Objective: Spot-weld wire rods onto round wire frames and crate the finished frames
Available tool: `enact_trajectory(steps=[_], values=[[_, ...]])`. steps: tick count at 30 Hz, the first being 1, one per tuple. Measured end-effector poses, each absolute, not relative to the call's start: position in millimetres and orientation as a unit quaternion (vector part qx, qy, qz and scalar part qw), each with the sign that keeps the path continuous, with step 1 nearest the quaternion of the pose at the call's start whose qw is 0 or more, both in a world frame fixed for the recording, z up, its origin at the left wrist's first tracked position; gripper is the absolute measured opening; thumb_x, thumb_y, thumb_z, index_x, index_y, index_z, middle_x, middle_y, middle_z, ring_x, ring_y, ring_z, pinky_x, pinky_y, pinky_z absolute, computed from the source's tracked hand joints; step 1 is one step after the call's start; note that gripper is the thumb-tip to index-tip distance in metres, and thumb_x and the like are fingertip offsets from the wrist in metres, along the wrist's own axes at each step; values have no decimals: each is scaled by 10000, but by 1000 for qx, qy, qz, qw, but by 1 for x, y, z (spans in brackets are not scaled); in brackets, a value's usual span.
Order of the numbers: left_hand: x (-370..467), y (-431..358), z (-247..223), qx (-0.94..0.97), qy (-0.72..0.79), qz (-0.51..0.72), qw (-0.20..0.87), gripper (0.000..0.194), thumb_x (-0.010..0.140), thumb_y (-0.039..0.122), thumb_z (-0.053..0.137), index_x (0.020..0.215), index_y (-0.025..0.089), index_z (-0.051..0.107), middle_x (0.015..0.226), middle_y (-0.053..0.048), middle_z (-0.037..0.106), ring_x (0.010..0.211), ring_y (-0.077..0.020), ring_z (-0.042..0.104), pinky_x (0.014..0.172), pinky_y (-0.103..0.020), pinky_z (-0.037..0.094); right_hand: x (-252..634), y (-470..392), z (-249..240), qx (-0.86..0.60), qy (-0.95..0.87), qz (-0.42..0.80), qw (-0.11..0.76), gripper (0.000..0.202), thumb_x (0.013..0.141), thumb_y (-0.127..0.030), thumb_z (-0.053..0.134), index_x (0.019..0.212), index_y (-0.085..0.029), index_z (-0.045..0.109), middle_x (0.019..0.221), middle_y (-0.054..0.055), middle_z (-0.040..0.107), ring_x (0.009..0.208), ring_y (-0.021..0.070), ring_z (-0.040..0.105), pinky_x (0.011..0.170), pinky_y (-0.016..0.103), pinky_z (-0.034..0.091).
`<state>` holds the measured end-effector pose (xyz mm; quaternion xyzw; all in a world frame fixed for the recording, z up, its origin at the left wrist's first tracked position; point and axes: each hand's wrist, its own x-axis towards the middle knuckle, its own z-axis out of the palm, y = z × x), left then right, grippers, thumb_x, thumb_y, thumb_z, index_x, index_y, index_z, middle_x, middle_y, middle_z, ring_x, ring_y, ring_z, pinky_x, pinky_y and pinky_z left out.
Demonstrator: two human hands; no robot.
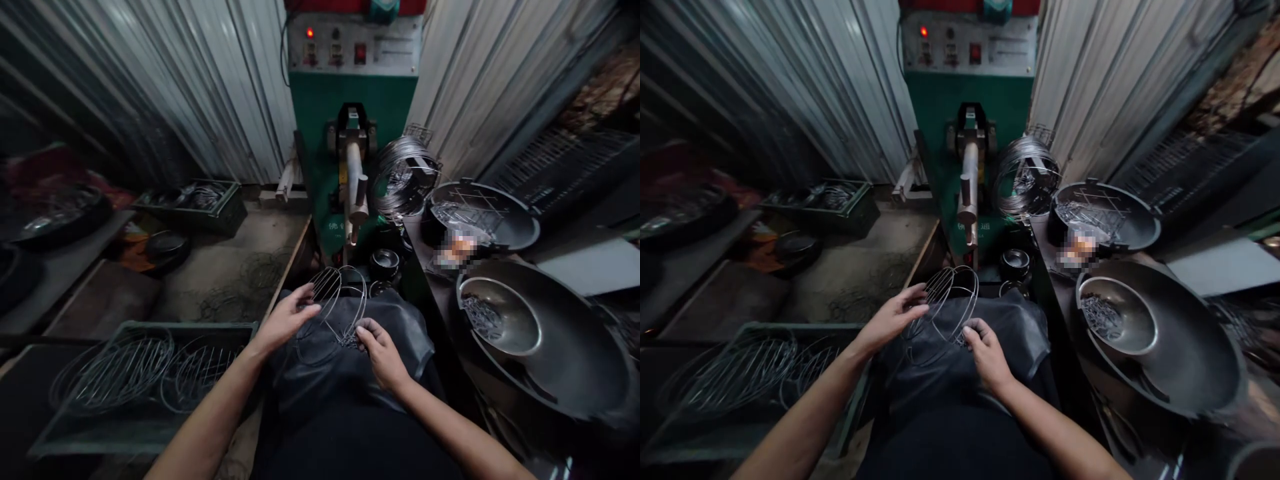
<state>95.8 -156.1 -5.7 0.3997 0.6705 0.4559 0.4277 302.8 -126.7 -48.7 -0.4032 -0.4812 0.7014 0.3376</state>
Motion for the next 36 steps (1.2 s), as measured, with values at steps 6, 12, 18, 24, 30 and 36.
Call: enact_trajectory(steps=[6, 12, 18, 24, 30, 36], values=[[111, -257, -6, 54, 702, 533, 469, 425, 630, 460, 683, 901, 160, 550, 695, -2, 568, 578, -111, 529, 520, -219, 426, 286, -133, -40, -369, -540, 694, 301, 206, 815, -395, 514, 774, -194, 530, 664, -34, 438, 621, 114, 381, 596, 228, 339], [135, -284, -21, -198, 546, 488, 651, 629, 683, 637, 533, 995, 93, 495, 798, -121, 621, 642, -184, 596, 485, -283, 478, 278, -151, -35, -291, -598, 703, 252, 206, 824, -390, 497, 775, -192, 524, 715, -20, 464, 689, 129, 419, 668, 240, 360], [147, -264, -23, -213, 516, 509, 655, 658, 655, 693, 502, 930, 95, 516, 795, -129, 622, 659, -218, 606, 531, -357, 517, 289, -160, -40, -273, -620, 697, 233, 218, 825, -414, 498, 790, -201, 532, 761, 0, 507, 753, 151, 459, 713, 255, 374], [146, -260, -22, -215, 523, 498, 658, 614, 629, 707, 515, 811, 121, 529, 690, -73, 593, 566, -179, 567, 509, -352, 519, 292, -163, -45, -251, -629, 705, 212, 225, 828, -429, 494, 803, -209, 533, 775, 10, 531, 763, 162, 479, 721, 267, 381], [141, -262, -31, -249, 514, 500, 651, 493, 676, 590, 572, 785, 110, 535, 664, -75, 592, 565, -176, 575, 561, -341, 527, 295, -162, -45, -237, -641, 704, 194, 206, 843, -398, 481, 806, -202, 532, 776, 12, 529, 762, 158, 474, 727, 267, 379], [145, -258, -32, -272, 461, 540, 650, 305, 755, 342, 578, 863, 58, 565, 727, -120, 628, 671, -207, 627, 694, -349, 534, 304, -153, -48, -255, -625, 715, 183, 205, 835, -390, 494, 795, -196, 544, 753, -3, 522, 732, 140, 468, 716, 258, 383]])
